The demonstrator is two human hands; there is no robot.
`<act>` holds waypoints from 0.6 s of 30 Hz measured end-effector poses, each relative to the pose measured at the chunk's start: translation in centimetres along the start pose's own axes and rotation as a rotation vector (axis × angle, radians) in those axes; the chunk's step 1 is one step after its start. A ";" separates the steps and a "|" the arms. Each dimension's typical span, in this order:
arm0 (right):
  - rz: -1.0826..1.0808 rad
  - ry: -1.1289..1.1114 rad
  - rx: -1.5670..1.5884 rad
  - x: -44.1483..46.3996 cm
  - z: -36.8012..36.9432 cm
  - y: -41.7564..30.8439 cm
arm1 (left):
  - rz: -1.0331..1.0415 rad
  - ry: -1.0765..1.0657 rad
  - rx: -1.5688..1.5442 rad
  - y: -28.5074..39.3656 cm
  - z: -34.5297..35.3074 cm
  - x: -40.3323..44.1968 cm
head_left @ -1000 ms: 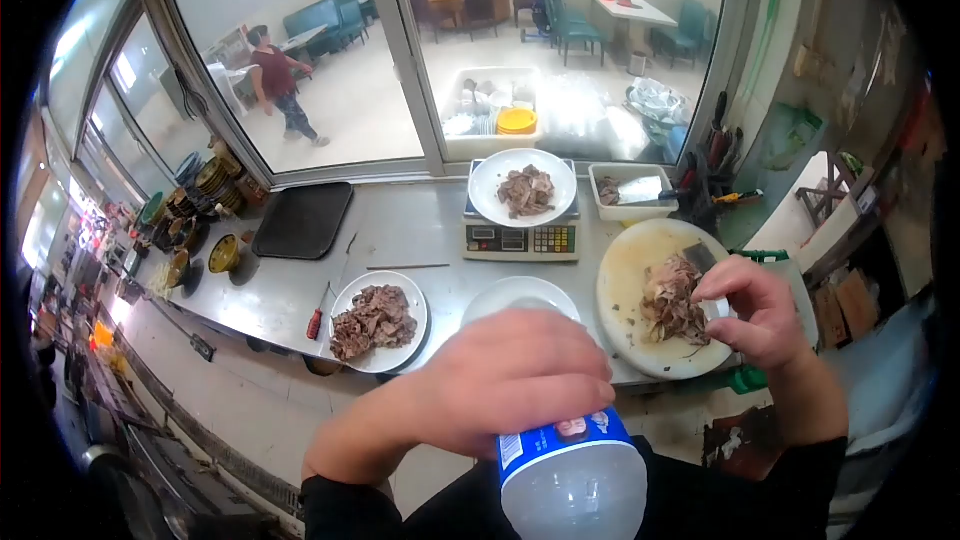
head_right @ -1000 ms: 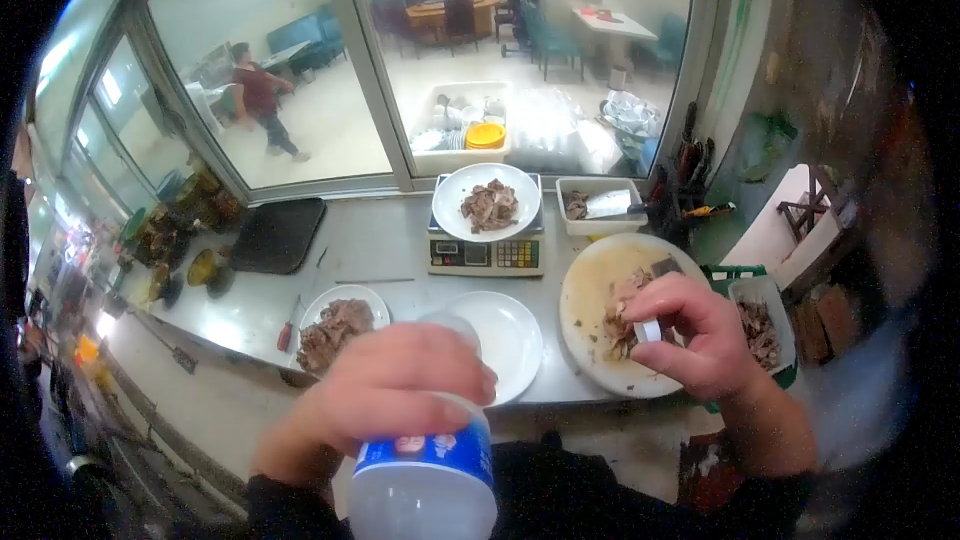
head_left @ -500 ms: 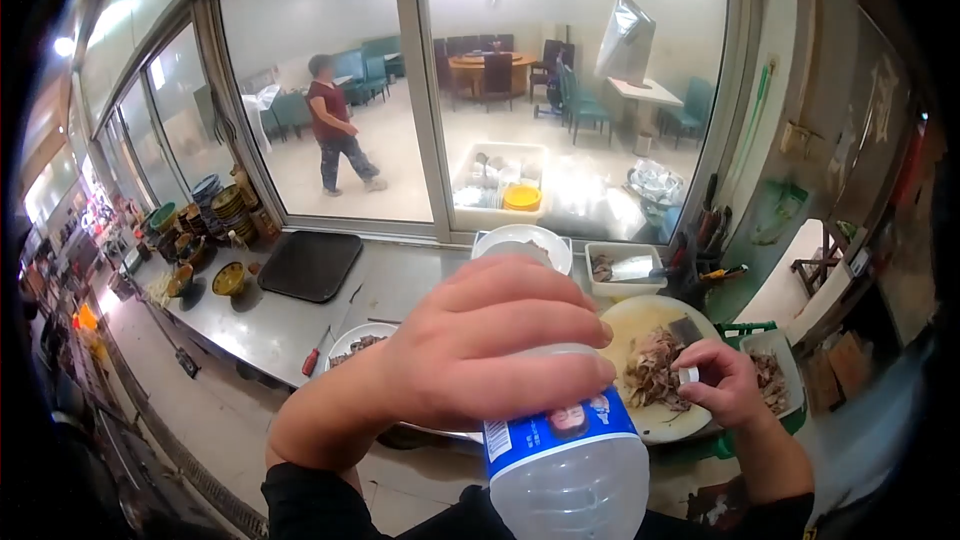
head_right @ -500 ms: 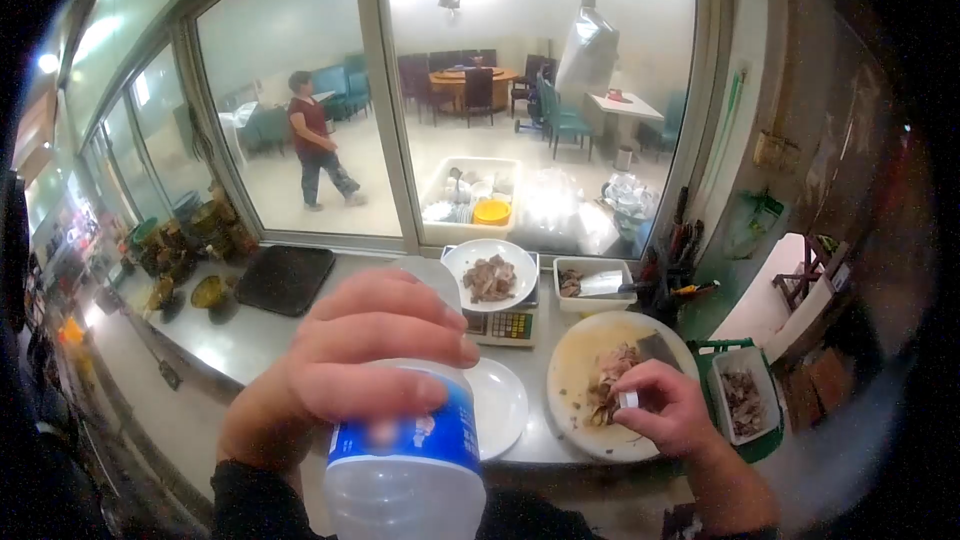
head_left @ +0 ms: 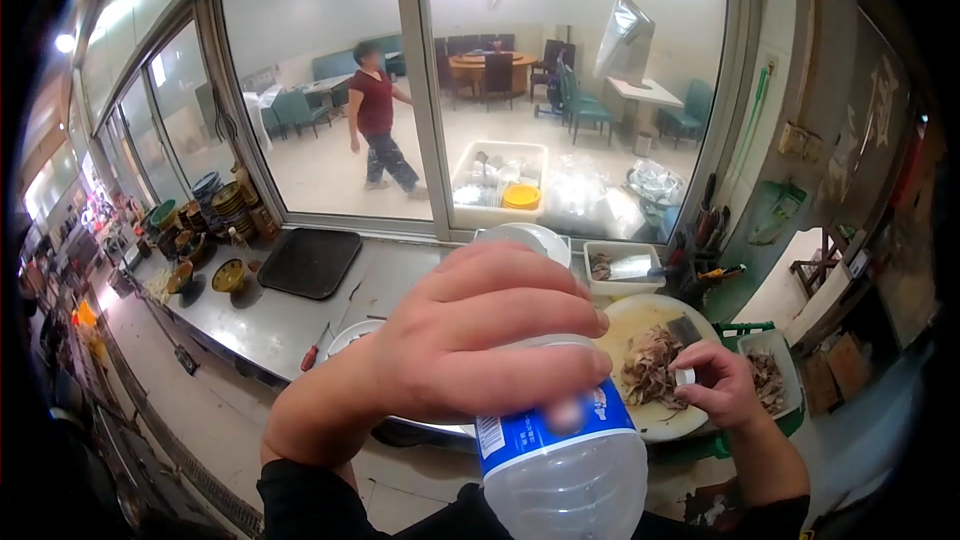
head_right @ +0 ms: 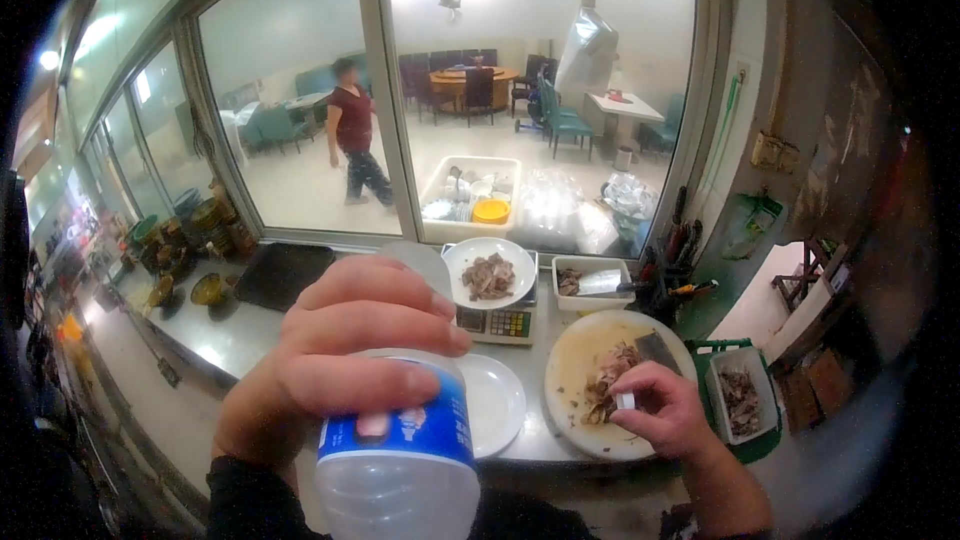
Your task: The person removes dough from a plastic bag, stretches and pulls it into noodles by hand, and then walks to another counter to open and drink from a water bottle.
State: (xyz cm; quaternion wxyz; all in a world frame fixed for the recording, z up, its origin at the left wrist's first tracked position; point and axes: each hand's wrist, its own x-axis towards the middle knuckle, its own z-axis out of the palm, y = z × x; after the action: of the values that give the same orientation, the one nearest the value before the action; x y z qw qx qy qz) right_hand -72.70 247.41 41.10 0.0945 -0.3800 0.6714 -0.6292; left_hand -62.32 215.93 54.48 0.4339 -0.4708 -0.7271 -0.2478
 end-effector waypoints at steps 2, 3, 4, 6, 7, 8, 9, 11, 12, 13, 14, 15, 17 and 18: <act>0.021 -0.001 -0.013 0.0 0.0 0.0 | -0.002 -0.009 0.011 0.2 -0.3 0.0; 0.019 -0.003 -0.014 0.0 0.1 -0.1 | -0.004 -0.019 0.023 0.2 -0.4 0.0; 0.020 -0.004 -0.008 0.1 0.2 -0.1 | -0.004 -0.018 0.026 0.3 -0.4 0.0; 0.021 -0.007 -0.004 0.1 0.2 -0.2 | -0.005 -0.019 0.027 0.4 -0.5 -0.1; 0.027 -0.013 0.003 0.1 0.3 -0.3 | -0.006 -0.018 0.028 0.5 -0.5 -0.1; 0.032 -0.020 0.010 0.0 0.3 -0.3 | -0.011 -0.009 0.024 0.6 -0.5 -0.1; 0.032 -0.021 0.010 0.0 0.3 -0.2 | -0.015 0.000 0.020 0.7 -0.5 -0.1; 0.025 -0.028 -0.011 0.0 0.2 -0.2 | -0.020 -0.002 0.021 0.8 -0.6 -0.1; 0.024 -0.028 -0.012 0.0 0.2 -0.2 | -0.025 -0.004 0.019 0.9 -0.7 -0.1; 0.020 -0.027 -0.016 0.0 0.3 -0.3 | -0.024 -0.003 0.020 0.9 -0.7 -0.1; 0.017 -0.025 -0.021 0.1 0.3 -0.3 | -0.018 -0.008 0.026 0.9 -0.8 -0.1; 0.016 -0.025 -0.021 0.1 0.4 -0.4 | -0.013 -0.012 0.032 0.9 -0.8 -0.1; 0.011 -0.030 -0.007 0.1 0.5 -0.5 | -0.014 -0.009 0.031 0.9 -0.8 -0.1; 0.010 -0.030 -0.007 0.1 0.5 -0.5 | -0.017 -0.007 0.029 1.0 -0.9 -0.1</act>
State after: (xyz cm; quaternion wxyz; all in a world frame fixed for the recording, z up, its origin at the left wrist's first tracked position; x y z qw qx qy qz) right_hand -72.29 247.03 41.50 0.1063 -0.3866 0.6741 -0.6204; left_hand -61.08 215.66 54.79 0.4359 -0.4594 -0.7360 -0.2393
